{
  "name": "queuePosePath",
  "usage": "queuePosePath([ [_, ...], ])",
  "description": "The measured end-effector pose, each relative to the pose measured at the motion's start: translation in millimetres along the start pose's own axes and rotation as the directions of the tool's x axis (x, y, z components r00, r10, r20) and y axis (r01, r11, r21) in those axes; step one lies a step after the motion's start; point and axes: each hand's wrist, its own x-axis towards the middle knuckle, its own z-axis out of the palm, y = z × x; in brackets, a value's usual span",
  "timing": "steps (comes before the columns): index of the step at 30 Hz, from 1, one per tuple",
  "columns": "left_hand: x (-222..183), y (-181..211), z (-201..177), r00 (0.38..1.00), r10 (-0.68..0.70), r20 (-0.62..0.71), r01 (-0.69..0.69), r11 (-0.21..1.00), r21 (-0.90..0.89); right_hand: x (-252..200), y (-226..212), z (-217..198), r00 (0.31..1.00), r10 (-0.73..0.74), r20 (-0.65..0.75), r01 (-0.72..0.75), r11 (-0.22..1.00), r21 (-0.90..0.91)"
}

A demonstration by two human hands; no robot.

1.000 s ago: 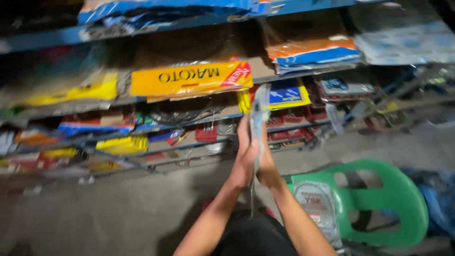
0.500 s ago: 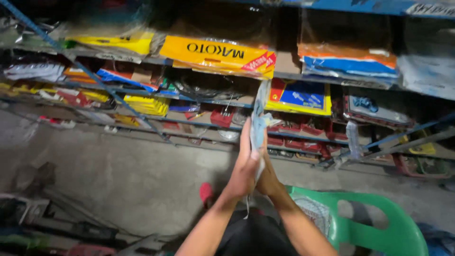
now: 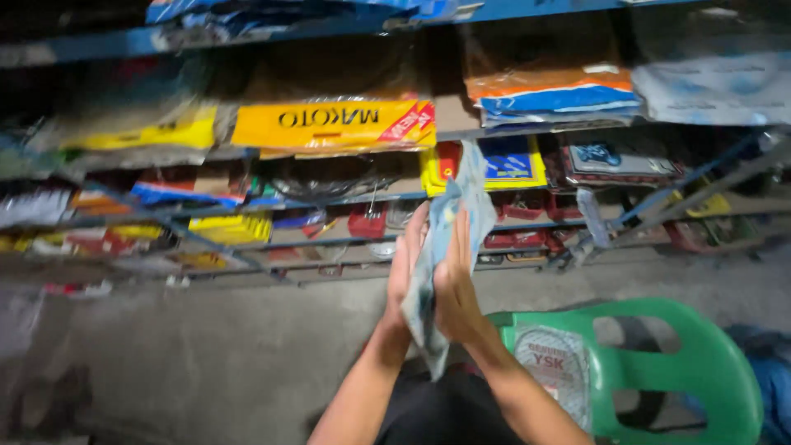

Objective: Cleaning a motorcycle part inside a plastic bag using a cloth.

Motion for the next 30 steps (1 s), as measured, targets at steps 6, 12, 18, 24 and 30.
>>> queuePosePath([
  [6,9.6,8.5,-19.5,0.975,-0.194,0.108,0.172,0.968,0.182,19.1,-17.4,8.4,0.969,0.120,-0.215,-0.086,0.983,0.164],
  [12,29.4,45.2,-18.4,0.848,-0.189,0.496,0.262,0.961,-0.082,7.1,-8.5,31.1,0.905,0.136,-0.404,-0.189,0.978,-0.093],
  [18,15.3,26.4,-16.2,0.833,-0.217,0.508,0.245,0.969,0.012,-1.6,3.1,32.5,0.737,0.135,-0.662,-0.165,0.986,0.017],
  [24,36.9,2.1,-33.2,0.828,-0.080,0.554,0.102,0.995,-0.009,-6.8,-15.8,48.2,0.704,0.135,-0.698,-0.342,0.925,-0.166],
  [30,15.9,-46.4,-49.6,0.712,-0.325,0.622,0.692,0.475,-0.544,5.9,1.6,53.4,0.770,0.005,-0.638,-0.182,0.960,-0.213],
])
